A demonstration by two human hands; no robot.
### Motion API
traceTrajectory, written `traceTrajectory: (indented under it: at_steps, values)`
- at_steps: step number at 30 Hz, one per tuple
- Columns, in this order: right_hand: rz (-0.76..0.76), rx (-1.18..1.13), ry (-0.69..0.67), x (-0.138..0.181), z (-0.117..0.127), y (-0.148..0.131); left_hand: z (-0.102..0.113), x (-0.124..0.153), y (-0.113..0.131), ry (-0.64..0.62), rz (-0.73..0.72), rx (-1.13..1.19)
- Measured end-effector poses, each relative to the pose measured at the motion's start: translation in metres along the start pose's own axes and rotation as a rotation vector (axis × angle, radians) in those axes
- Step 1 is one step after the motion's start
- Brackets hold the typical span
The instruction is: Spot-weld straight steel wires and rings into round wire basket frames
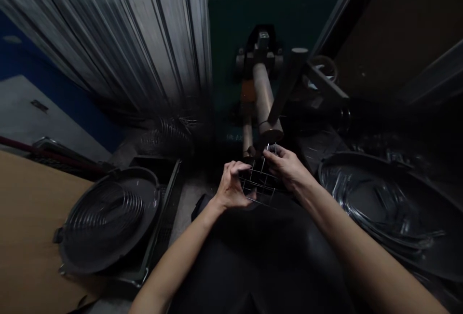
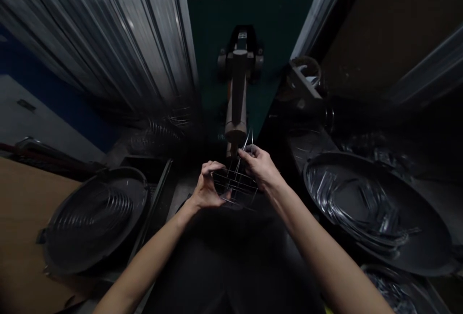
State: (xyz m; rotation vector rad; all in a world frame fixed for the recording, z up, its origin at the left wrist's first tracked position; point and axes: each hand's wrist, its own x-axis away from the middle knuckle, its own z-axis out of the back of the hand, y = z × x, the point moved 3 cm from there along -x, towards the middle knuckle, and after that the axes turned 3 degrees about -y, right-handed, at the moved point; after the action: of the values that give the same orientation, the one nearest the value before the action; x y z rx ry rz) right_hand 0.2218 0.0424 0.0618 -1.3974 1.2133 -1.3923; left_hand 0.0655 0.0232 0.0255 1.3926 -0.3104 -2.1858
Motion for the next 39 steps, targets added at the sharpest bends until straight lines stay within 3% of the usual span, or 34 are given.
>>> traceTrajectory:
  at_steps: [6, 18, 24, 29, 39]
  values:
    - [-0.051, -0.022, 0.028, -0.012, 0.001, 0.004, -0.003, 0.0, -0.011, 0.004, -0.016, -0.04]
    - [-0.052, -0.051, 0.066, -0.044, 0.002, 0.003, -0.007, -0.015, -0.035, -0.11, 0.194, 0.076]
    - [-0.041, -0.096, 0.094, -0.045, -0.003, 0.005, -0.005, -0.017, -0.036, -0.048, 0.071, 0.058]
    - [-0.03, -0.265, 0.153, -0.042, 0.002, 0.004, -0.004, -0.016, -0.041, -0.076, 0.123, 0.096]
    - [0.048, -0.353, 0.059, -0.051, -0.001, 0.007, 0.004, -0.005, -0.048, -0.072, 0.212, 0.178]
